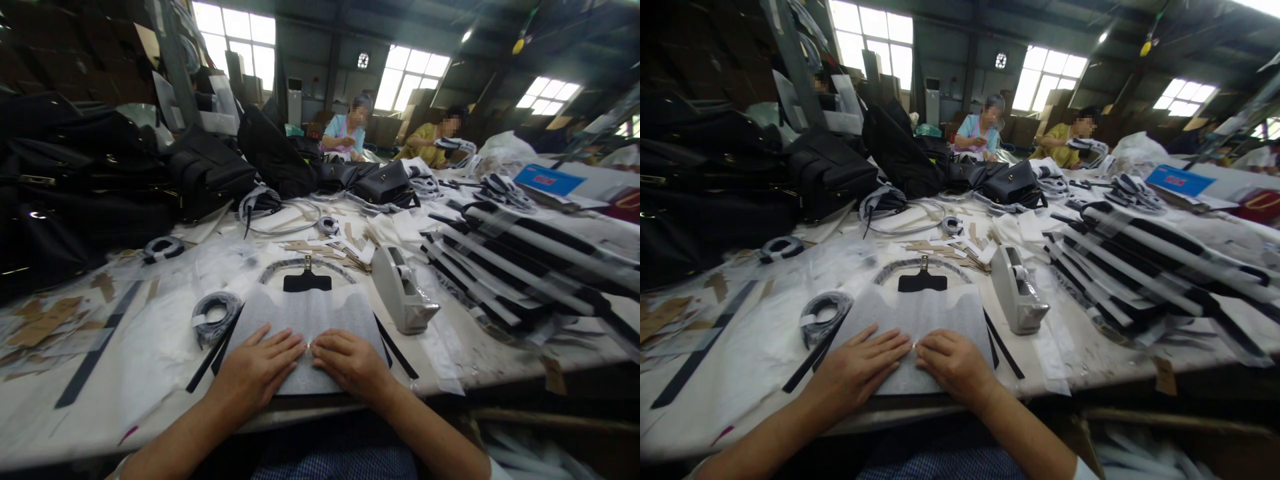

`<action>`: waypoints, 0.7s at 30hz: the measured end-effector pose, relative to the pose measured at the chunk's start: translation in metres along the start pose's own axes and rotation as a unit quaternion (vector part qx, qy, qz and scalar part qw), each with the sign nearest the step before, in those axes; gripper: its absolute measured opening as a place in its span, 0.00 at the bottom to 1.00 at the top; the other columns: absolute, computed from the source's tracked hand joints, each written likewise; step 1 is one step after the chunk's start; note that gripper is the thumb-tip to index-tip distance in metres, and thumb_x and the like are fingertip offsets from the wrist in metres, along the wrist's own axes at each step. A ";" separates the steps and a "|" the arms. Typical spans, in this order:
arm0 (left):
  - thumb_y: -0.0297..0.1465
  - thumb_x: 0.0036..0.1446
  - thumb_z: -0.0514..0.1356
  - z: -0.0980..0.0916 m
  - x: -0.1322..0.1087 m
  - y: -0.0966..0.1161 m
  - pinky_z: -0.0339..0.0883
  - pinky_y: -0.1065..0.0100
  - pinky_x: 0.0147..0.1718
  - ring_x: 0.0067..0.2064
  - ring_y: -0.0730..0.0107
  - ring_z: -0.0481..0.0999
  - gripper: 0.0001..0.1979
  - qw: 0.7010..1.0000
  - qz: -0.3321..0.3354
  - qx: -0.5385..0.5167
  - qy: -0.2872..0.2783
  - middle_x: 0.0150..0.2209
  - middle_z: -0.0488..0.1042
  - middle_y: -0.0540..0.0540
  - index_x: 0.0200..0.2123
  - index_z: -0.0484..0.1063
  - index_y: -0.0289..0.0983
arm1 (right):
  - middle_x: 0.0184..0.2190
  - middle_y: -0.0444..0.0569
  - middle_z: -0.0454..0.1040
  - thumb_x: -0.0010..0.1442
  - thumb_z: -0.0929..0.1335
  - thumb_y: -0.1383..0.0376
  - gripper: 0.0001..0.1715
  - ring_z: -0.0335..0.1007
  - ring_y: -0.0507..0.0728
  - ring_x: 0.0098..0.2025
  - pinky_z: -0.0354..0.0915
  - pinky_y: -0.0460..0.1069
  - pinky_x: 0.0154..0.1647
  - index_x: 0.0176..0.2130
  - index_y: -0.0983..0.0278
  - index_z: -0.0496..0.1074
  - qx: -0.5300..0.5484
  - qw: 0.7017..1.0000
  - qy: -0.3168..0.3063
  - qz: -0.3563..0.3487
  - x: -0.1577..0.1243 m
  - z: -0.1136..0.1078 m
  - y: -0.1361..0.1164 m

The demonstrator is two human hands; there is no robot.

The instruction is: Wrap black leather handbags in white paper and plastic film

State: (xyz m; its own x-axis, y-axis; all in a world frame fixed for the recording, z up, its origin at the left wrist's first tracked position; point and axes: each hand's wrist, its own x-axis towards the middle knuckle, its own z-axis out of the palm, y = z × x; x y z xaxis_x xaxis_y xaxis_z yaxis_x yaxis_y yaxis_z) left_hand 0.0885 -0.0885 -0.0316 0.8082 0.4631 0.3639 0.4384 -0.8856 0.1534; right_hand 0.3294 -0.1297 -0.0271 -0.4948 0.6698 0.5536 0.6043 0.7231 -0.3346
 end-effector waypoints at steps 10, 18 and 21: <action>0.29 0.66 0.53 -0.003 0.003 0.002 0.65 0.51 0.58 0.58 0.60 0.72 0.20 0.999 -0.008 0.013 -0.034 0.58 0.73 0.48 0.60 0.66 0.43 | 0.38 0.51 0.78 0.69 0.63 0.66 0.12 0.73 0.57 0.43 0.73 0.51 0.47 0.46 0.66 0.74 -0.012 1.000 -0.022 0.001 0.002 0.003 0.001; 0.29 0.66 0.53 0.000 0.001 0.001 0.63 0.50 0.59 0.59 0.60 0.71 0.18 0.999 -0.014 0.010 -0.027 0.58 0.73 0.49 0.58 0.68 0.43 | 0.44 0.50 0.77 0.72 0.59 0.66 0.16 0.72 0.56 0.45 0.69 0.50 0.50 0.51 0.64 0.73 -0.031 0.996 -0.084 0.029 -0.002 0.003 0.001; 0.29 0.66 0.54 0.001 0.000 0.001 0.62 0.51 0.60 0.60 0.61 0.71 0.18 0.999 -0.023 0.000 -0.023 0.58 0.73 0.49 0.58 0.68 0.43 | 0.44 0.51 0.77 0.71 0.59 0.67 0.16 0.72 0.56 0.45 0.69 0.50 0.50 0.51 0.64 0.72 -0.023 0.996 -0.079 0.030 -0.004 0.004 0.002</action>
State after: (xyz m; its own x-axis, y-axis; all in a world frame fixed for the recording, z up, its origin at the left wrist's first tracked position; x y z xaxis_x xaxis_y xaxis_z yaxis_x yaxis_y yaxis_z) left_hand 0.0889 -0.0898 -0.0320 0.8041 0.5047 0.3144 0.4760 -0.8632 0.1683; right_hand 0.3300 -0.1303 -0.0329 -0.5457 0.7331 0.4060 0.6629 0.6740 -0.3261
